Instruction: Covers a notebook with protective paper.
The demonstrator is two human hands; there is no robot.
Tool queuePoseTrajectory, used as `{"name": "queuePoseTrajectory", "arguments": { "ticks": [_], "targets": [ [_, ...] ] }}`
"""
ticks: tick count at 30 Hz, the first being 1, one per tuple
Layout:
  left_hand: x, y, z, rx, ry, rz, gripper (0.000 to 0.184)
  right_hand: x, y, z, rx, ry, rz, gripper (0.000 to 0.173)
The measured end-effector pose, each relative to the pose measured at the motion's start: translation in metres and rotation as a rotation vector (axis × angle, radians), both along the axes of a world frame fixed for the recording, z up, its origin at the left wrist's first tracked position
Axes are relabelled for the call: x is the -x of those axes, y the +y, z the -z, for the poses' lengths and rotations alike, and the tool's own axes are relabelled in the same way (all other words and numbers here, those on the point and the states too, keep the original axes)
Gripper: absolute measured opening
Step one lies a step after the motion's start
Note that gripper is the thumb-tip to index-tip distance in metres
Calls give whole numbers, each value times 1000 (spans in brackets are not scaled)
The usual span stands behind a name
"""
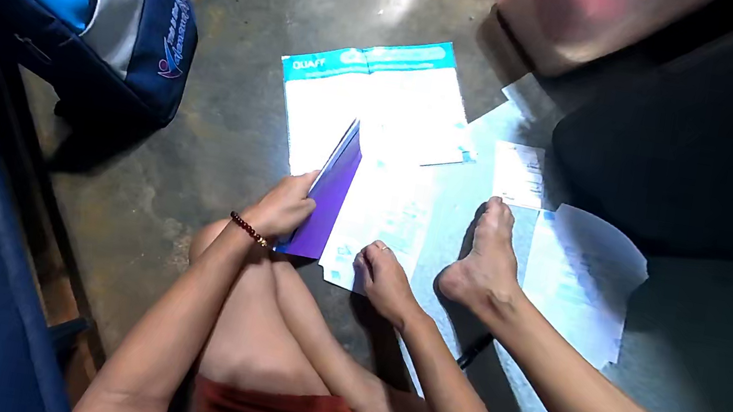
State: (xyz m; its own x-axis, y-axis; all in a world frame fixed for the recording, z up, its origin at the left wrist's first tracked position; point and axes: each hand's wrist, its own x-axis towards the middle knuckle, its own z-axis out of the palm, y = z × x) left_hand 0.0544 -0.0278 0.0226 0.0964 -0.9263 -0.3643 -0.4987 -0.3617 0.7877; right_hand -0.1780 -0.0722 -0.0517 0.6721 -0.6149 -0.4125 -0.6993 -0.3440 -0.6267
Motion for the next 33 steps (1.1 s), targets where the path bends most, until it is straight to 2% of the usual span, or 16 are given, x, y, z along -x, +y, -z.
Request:
{"name": "queuePoseTrajectory", "arguments": {
  "ticks": [4,6,8,11,14,18,22,30,33],
  "targets": [
    [-11,-9,6,-59,94,-98,35,2,10,16,99,-249,10,23],
    [-15,-12,10,-50,132,-149,35,0,18,23,126,-328,37,33],
    [-17,-13,10,-47,144,-196,34,-6,24,28,152,-325,48,41],
    [-18,-16,8,-32,98,-216,36,-15,28,29,181,-278,82,40],
    [-23,-12,10,-9,33,-245,46,-25,30,29,218,-258,102,38],
    [-30,0,20,-32,103,-381,50,-40,36,29,222,-277,115,23],
    [-40,8,33,-71,104,-409,51,-42,38,32,172,-276,131,13],
    [-50,-7,52,-73,190,-417,52,-39,32,38,214,-312,136,11],
    [-52,-17,54,-101,130,-399,54,-41,26,37,182,-294,127,11]
  ]
}}
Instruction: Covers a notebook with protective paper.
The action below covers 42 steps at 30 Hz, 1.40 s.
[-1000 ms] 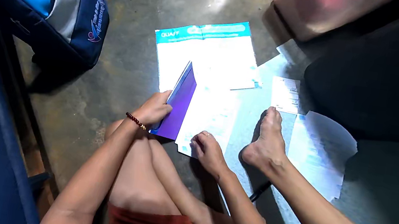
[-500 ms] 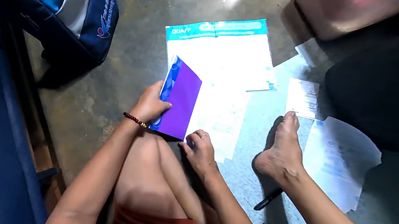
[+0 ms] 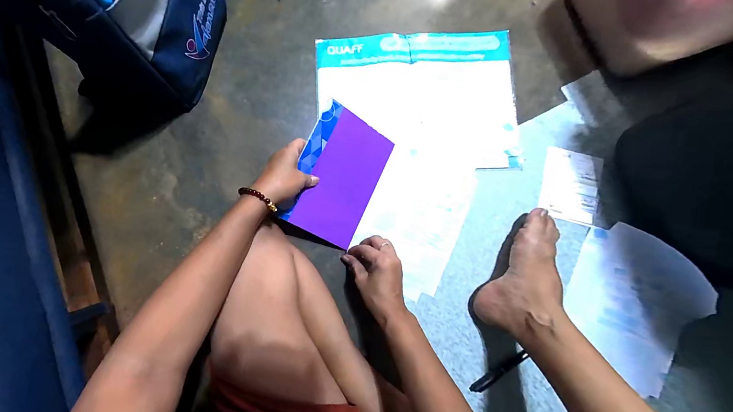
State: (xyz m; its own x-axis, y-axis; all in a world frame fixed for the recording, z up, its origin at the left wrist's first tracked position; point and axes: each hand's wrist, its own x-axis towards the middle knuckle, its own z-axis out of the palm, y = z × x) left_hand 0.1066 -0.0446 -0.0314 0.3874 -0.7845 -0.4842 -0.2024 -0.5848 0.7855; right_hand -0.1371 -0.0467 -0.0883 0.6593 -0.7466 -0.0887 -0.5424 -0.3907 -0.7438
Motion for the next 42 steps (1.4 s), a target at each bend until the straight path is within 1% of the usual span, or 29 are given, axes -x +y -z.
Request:
{"name": "queuePoseTrajectory", "arguments": {
  "ticks": [3,6,9,11,12,13,14,15,16,17,18,20,22,24,25,27,29,32,37,42],
  "targets": [
    [2,-4,6,-43,-132,17,62,0,-5,2,-18,10,-28,11],
    [7,-3,13,-44,-247,77,82,0,-6,2,-20,13,-38,11],
    [17,2,7,-78,-358,141,99,1,-4,2,5,11,-51,13],
    [28,8,-4,-95,-471,191,101,2,-3,2,22,0,-58,14],
    [33,12,-9,-69,-521,231,97,2,-2,2,36,-5,-62,15],
    [39,17,-12,-10,-573,281,88,3,-1,2,55,-9,-65,16],
    [47,23,-13,69,-618,326,72,3,0,2,81,-12,-64,18],
    [53,26,-12,117,-627,384,50,4,1,3,109,-15,-59,20],
    [59,28,-9,135,-597,463,32,5,2,3,132,-17,-52,22],
    [63,29,-7,118,-535,557,20,7,2,3,147,-19,-44,24],
    [67,28,-4,64,-455,650,13,9,3,4,158,-15,-36,25],
    [72,25,1,-30,-362,777,11,13,5,4,186,-5,-38,25],
    [76,22,4,-62,-338,817,12,17,7,6,277,-21,-61,20],
    [77,21,5,-54,-330,820,12,18,9,10,439,-57,-97,16],
    [76,20,7,-36,-332,830,11,18,9,12,502,-69,-113,16],
    [73,19,12,44,-341,875,11,17,9,14,563,-82,-122,18],
    [71,17,18,160,-351,932,10,17,9,15,558,-94,-117,18],
    [69,15,24,262,-374,1012,7,18,9,15,509,-115,-104,18],
    [68,15,26,295,-385,1039,7,18,8,11,407,-132,-40,17],
    [67,17,30,333,-394,1045,10,19,6,9,377,-116,-51,17]
  ]
}}
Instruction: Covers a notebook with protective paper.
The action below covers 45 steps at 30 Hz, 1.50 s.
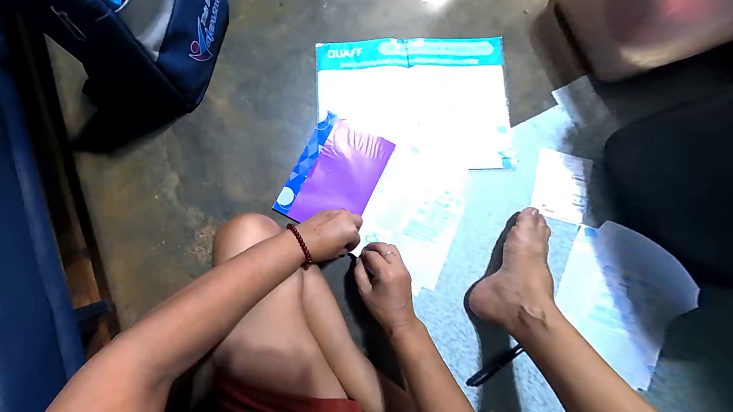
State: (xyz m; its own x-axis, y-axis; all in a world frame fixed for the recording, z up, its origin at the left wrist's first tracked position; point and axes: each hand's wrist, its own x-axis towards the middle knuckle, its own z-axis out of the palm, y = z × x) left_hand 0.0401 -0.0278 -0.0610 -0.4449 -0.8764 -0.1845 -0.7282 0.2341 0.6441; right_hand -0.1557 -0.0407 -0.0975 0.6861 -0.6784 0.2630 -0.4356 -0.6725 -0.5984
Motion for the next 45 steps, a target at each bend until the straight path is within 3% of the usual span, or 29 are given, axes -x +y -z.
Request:
{"name": "queuePoseTrajectory", "arguments": {
  "ticks": [5,14,21,31,45],
  "targets": [
    [0,0,4,32,9,24,14,0,-1,0,-16,6,-6,17],
    [4,-4,3,-89,-45,18,24,1,-1,0,-67,37,-17,16],
    [2,-3,-1,-58,-22,47,11,2,-3,0,-94,34,-3,16],
    [1,2,4,90,-16,67,16,1,-3,0,-92,27,2,17],
    [5,-4,4,-1,-46,46,14,2,-4,-2,-150,42,-3,22]
  ]
}}
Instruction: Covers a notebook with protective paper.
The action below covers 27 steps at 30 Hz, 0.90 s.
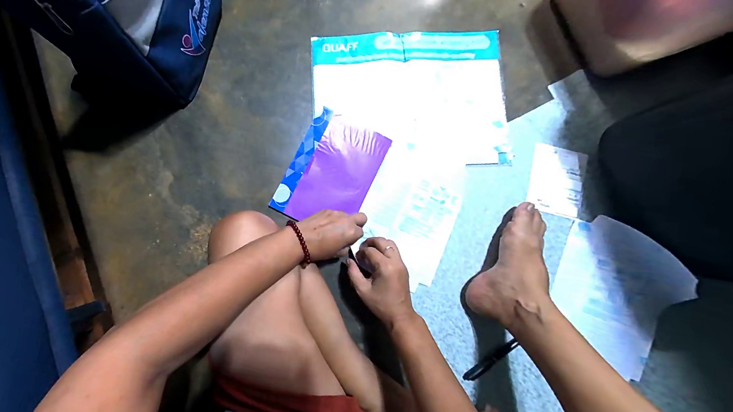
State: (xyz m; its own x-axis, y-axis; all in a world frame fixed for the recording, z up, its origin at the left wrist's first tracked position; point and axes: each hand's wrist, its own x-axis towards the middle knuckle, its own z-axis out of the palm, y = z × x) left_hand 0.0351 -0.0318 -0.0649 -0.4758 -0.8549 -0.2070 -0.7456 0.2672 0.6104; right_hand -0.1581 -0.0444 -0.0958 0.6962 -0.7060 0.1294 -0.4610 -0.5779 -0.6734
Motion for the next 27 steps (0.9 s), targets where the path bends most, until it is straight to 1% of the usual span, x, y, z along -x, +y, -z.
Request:
{"name": "queuePoseTrajectory", "arguments": {
  "ticks": [6,12,19,24,27],
  "targets": [
    [0,-1,-2,-38,29,-74,14,-6,-1,-6,-164,-17,106,21],
    [2,-2,-5,-66,30,-108,14,-11,-14,-22,-372,112,106,21],
    [2,-2,-7,-92,23,-122,14,-17,-34,-39,-536,261,45,24],
    [2,-2,-6,-90,14,-120,14,-27,-45,-46,-580,390,21,20],
    [2,-2,-7,-94,18,-120,15,-35,-51,-50,-604,508,14,22]
  ]
}}
